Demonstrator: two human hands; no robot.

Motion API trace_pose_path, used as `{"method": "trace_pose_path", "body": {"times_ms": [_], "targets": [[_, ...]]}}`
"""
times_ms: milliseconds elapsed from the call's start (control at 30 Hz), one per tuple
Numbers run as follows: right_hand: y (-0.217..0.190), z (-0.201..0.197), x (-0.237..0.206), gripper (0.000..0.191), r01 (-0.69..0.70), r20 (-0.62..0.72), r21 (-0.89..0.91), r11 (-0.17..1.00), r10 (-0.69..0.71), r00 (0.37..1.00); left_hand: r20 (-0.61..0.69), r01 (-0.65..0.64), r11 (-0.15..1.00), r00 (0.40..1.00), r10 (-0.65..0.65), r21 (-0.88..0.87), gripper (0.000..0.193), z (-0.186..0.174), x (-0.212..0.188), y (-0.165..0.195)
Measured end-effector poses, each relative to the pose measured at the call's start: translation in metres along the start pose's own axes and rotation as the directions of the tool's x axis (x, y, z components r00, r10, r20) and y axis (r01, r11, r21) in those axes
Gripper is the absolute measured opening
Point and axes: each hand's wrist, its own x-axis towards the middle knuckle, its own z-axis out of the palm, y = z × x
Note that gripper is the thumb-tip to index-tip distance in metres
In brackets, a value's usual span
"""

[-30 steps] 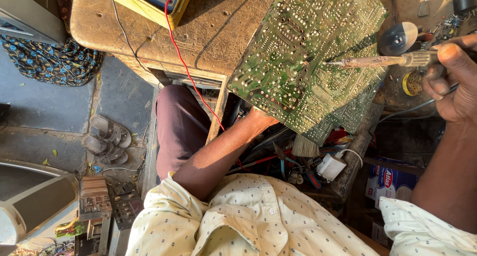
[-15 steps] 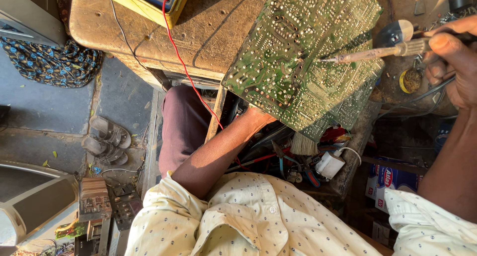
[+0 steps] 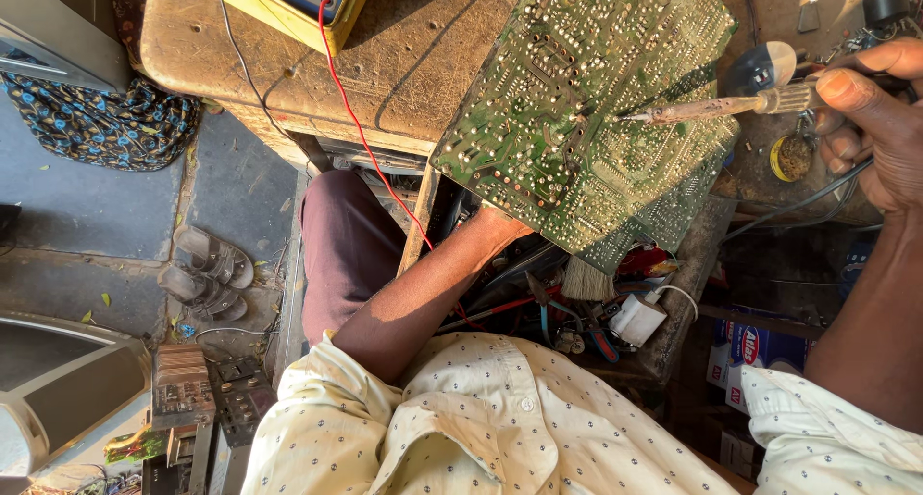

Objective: The person holds a green circuit board and uses a soldering iron to reflow solder on several connection points. They flip the board to inspect the component side, then return to the solder side to continue soldering while using a yellow toothbrush to clean flux residue from the board surface.

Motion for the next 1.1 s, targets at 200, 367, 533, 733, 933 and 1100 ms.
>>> {"method": "trace_pose_path", "body": {"times_ms": [200, 367, 533, 733, 933, 1100], "targets": [[-0.009, 0.009, -0.009, 0.017, -0.052, -0.06, 0.007, 0.999, 0.053, 0.997, 0.072, -0.01, 0.99, 0.997, 0.0, 0.14, 0.064, -0.005, 0.002, -0.001], [-0.013, 0.022, -0.025, 0.022, -0.066, -0.175, 0.04, 0.997, 0.072, 0.982, 0.119, 0.003, 0.977, 0.993, -0.029, 0.214, 0.064, -0.013, 0.002, -0.002], [-0.016, 0.031, -0.043, 0.021, -0.085, -0.19, 0.197, 0.977, 0.123, 0.974, 0.091, -0.027, 0.978, 0.996, 0.008, 0.206, 0.063, -0.014, 0.0, -0.002], [-0.017, 0.037, -0.061, 0.017, -0.033, -0.221, 0.235, 0.971, 0.086, 0.971, -0.025, 0.01, 0.999, 1.0, -0.009, 0.034, 0.064, -0.011, 0.001, -0.001], [-0.009, 0.032, -0.064, 0.019, -0.009, -0.201, 0.166, 0.986, 0.043, 0.979, -0.023, 0.011, 1.0, 1.0, -0.011, -0.002, 0.066, -0.015, -0.001, -0.002], [0.008, 0.018, -0.062, 0.022, -0.018, -0.181, 0.307, 0.952, 0.077, 0.981, -0.236, 0.058, 0.998, 0.97, -0.047, 0.038, 0.069, -0.017, 0.0, 0.0]]}}
